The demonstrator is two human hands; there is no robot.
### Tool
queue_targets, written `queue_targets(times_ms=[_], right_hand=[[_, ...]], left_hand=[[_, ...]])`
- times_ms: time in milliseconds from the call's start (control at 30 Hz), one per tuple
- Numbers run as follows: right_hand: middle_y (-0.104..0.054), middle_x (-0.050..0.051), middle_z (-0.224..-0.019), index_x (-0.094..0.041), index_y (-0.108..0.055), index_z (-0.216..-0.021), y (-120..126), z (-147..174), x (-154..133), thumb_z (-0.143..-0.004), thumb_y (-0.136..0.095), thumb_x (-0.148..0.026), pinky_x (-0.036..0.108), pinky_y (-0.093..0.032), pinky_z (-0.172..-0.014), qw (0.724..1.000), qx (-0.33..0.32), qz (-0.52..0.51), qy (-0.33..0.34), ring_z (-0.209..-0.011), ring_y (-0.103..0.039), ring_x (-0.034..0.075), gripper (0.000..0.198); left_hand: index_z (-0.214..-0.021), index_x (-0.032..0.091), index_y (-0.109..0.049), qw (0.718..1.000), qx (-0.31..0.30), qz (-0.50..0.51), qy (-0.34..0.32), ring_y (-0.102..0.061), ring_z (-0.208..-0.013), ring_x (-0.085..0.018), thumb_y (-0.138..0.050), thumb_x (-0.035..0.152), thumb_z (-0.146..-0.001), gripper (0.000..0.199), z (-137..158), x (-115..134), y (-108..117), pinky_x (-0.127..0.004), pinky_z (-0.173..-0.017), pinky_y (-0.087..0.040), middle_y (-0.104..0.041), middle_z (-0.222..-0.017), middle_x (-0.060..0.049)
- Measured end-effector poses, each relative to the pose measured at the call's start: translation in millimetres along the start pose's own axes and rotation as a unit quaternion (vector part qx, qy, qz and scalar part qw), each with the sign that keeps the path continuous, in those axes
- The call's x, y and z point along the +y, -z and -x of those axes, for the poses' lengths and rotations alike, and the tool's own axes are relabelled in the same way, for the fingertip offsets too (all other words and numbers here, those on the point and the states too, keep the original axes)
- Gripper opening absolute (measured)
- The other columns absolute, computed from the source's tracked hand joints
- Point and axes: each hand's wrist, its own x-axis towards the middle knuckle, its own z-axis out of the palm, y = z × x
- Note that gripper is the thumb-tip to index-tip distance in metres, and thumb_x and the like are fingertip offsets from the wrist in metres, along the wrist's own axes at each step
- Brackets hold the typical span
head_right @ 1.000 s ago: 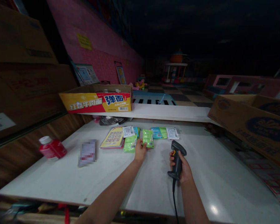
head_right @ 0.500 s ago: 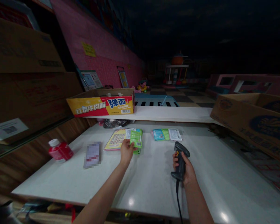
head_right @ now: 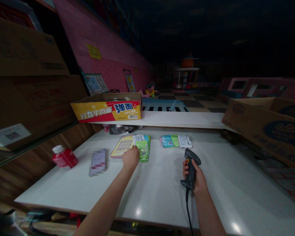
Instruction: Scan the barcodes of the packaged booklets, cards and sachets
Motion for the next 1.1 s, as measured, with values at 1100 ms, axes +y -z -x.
queue_targets(times_ms=[1100], right_hand=[[-0.061,0.000,-0.078,-0.019,-0.054,-0.097,-5.1,-4.2,-0.3,-0.087,-0.061,-0.023,0.016,-0.050,-0.043,1.000,-0.014,-0.006,0.001,-0.056,-0.057,0.007,0.014]], left_hand=[[-0.096,0.013,-0.065,0.951,-0.009,0.269,-0.151,-0.064,-0.095,-0.021,-0.058,0.016,-0.083,0.015,-34.9,91.0,-43.9,-0.030,-0.085,-0.047,-0.069,-0.098,-0.011]])
